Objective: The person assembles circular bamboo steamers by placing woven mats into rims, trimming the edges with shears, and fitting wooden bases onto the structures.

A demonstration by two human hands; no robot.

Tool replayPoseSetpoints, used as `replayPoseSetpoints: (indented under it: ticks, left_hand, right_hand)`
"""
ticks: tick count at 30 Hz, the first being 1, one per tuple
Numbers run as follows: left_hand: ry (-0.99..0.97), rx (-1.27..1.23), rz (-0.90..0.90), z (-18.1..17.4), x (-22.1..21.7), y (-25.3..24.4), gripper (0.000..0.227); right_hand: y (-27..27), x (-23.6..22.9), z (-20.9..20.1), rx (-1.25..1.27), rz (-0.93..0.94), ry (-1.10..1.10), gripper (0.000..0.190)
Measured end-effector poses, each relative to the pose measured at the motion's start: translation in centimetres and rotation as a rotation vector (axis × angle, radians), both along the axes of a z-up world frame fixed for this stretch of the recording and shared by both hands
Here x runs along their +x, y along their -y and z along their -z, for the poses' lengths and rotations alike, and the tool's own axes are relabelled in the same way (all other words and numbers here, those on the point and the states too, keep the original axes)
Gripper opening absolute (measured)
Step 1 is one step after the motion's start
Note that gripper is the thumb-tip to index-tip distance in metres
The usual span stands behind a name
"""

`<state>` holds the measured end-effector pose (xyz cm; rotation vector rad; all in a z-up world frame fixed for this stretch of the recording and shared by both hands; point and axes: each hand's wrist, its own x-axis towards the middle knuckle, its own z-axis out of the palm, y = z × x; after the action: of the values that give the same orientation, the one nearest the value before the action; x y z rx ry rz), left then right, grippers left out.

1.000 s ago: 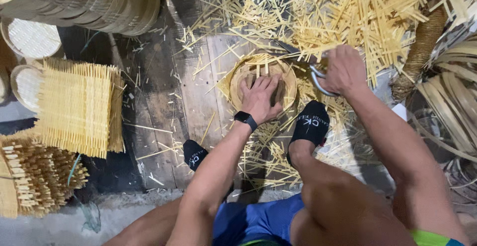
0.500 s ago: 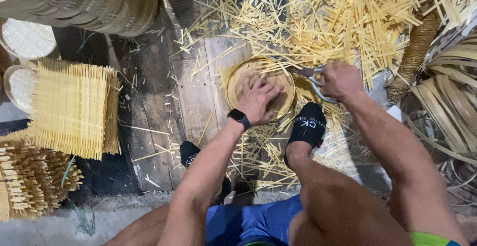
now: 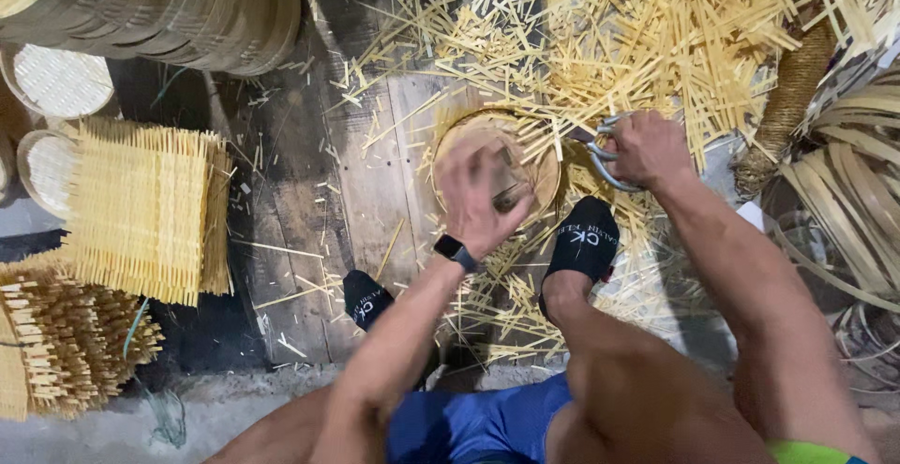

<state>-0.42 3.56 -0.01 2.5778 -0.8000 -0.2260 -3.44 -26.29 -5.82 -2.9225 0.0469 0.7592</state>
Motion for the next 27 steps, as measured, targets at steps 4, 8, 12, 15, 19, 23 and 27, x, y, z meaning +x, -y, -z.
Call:
replayPoseSetpoints:
  ticks: [4,8,12,15,19,23,27]
  left_hand:
    - [-0.081,0.015,-0.452,-0.2,-1.7,3.3,0.118]
    - [-0.005,0.003,-0.320,-0.5,0.1,1.9,0.113]
    - [-0.101,-0.002,-0.115,-1.1,1.2,0.2,0.113]
    - [-0.132,0.022,-0.032,-1.0,1.7,0.2,0.114]
    - [-0.131,0.035,0.056,-1.4,2.0,-0.2,0.115]
    - [-0.216,0.311,-0.164,-1.8,0.5,1.1,0.121]
    - [-0.253,0.288,-0.097,-1.2,0.2,1.2,0.113]
  right_hand:
    - [-2.4,1.7,-1.0,-0.209,-0.146,0.093,0.065]
    - [-1.5,1.9,-0.5,-0.074,-0.051,0.060,0.039]
    - [0.1,1.1,-1.5,-0.047,-0.057,-0.149,0.051]
    - [-1.6,2.5,-1.9,-0.140,-0.116,-0.123,0.050]
    - [-2.5,2.4,-0.7,-0.060,-0.059,-0.065,0.032]
    - [-1.0,1.3,-0.2,0.019,-0.053,-0.142,0.032]
    - [-2.8,1.9,-0.6,-0.139,-0.099,0.141,0.058]
